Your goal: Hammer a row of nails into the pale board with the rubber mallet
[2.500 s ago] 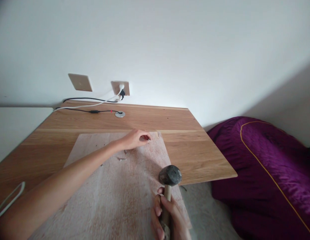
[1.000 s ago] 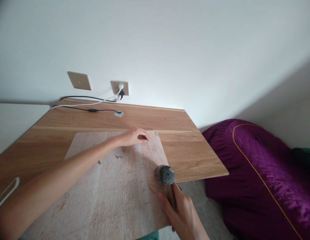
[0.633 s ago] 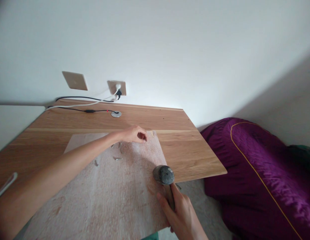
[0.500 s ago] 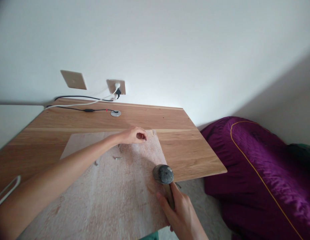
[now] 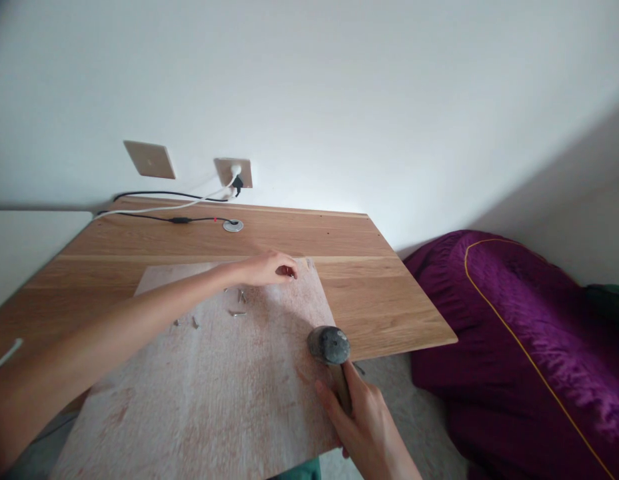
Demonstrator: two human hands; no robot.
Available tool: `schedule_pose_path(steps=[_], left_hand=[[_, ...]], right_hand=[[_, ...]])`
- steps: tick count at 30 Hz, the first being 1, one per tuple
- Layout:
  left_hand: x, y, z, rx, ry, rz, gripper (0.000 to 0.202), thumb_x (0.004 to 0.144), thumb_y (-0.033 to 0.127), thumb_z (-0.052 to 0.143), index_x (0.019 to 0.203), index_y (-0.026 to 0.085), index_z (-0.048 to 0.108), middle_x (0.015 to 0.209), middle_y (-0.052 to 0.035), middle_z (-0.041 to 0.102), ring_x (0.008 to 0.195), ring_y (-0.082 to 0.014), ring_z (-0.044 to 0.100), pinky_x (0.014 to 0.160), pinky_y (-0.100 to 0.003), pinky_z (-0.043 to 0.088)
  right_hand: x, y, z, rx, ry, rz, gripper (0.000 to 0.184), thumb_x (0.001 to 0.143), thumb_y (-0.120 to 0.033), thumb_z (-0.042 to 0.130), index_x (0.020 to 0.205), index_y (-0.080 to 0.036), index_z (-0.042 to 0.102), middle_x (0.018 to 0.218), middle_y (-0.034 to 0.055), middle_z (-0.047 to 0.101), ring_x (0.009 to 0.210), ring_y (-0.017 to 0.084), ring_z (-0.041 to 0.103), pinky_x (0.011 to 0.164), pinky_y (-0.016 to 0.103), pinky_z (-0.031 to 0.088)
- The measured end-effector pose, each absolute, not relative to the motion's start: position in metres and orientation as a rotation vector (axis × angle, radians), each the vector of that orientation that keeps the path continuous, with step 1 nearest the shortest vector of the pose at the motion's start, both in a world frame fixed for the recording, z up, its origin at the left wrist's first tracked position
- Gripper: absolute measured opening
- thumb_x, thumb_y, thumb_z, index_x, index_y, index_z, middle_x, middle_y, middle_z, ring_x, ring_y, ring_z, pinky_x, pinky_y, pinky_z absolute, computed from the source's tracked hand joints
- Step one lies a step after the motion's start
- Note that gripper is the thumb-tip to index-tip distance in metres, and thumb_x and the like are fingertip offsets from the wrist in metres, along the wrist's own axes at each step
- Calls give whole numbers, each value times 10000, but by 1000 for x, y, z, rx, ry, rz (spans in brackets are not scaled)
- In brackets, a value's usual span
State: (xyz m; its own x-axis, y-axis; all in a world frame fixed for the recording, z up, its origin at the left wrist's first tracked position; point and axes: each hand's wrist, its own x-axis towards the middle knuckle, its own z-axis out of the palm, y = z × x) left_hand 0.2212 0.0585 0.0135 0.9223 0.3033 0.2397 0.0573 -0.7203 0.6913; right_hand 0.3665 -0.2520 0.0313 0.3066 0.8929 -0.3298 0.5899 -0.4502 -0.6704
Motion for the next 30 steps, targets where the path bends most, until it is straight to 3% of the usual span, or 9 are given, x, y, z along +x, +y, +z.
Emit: schedule_pose_path(steps=[6,16,21,27,30], left_hand=[[221,71,18,2310,162,402,185,818,41,707,863,197,795,853,-16,777,732,-128,668,747,-229,459],[218,64,12,2311,213,463,177,841,98,700,924,211,808,932,-36,793,817,-160,705,790,-254,484],[213,63,17,2389,249,453,325,842,137,721,1157,203,767,1014,-66,774,868,-175,712,804,-268,513],[160,49,28,2574,350,489,444,996,410,651,1367,166,648,1315,-156,707,1202,-267,679,1052,-389,504],[113,33,25,2725,434,411,606,1004,581,607,1462,184,588,1518,-165,589,1421,-305,540,1210,-447,390]], right_hand=[[366,-252,33,-2157,-1297,980,489,950,-608,470,1151,-183,606,462,-67,585,380,176,637,380,224,456],[367,-251,32,-2176,-1310,975,454,953,-605,449,1079,-192,588,461,-56,602,374,176,636,376,223,459],[367,-251,33,-2175,-1313,973,448,953,-620,461,1050,-203,593,465,-55,608,380,173,639,391,228,463],[367,-251,32,-2167,-1301,997,482,955,-640,452,1088,-201,597,478,-53,620,382,172,633,395,228,455],[366,-251,34,-2153,-1307,987,473,952,-625,450,1088,-197,598,472,-57,606,389,173,637,397,225,457]])
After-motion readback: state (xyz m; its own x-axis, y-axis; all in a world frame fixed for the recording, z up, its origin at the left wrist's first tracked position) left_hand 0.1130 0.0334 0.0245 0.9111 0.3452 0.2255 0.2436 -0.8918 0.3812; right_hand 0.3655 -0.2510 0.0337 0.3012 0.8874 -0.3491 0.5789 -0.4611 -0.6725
